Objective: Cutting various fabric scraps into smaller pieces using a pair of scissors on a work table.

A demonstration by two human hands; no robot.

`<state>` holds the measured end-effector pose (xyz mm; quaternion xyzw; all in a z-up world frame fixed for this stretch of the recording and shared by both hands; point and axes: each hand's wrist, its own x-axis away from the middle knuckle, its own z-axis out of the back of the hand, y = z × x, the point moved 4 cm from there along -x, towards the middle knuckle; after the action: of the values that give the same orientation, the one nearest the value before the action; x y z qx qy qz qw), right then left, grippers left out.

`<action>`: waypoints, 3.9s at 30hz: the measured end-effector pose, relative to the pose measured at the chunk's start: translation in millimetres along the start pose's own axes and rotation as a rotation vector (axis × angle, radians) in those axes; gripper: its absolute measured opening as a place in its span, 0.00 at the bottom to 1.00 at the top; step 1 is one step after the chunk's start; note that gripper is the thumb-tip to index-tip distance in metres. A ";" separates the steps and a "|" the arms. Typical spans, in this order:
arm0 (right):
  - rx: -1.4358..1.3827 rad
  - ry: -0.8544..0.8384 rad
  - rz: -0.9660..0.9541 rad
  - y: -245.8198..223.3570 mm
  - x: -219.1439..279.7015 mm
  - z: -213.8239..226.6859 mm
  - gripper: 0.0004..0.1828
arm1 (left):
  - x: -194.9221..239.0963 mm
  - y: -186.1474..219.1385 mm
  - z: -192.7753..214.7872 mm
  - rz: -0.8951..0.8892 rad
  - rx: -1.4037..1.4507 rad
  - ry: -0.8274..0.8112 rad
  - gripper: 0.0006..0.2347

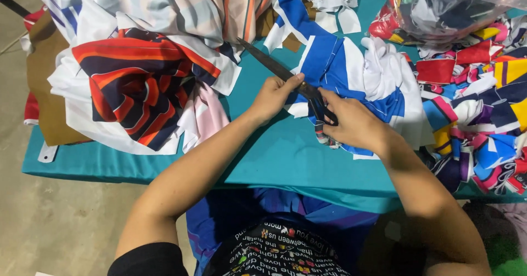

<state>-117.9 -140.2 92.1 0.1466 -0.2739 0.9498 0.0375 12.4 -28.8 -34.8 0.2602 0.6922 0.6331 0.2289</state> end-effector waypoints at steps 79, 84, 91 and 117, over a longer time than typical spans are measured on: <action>-0.358 1.009 0.255 118.2 -29.6 0.8 0.22 | -35.1 94.0 -20.6 -0.478 -1.172 -0.019 0.11; -0.364 0.975 0.237 122.4 -30.1 0.2 0.22 | -8.8 50.4 -34.4 -0.237 -1.333 -0.325 0.14; -0.352 0.974 0.236 114.1 -27.7 0.4 0.22 | -4.4 30.5 -10.5 -0.195 -0.849 -0.176 0.09; -0.357 0.844 0.232 117.9 -32.1 -3.9 0.24 | -9.4 38.6 8.3 -0.285 0.032 -0.097 0.13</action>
<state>-106.1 -237.6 19.3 -0.2925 -0.4085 0.8623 0.0639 27.7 -26.2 2.7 0.1930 0.7202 0.5698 0.3455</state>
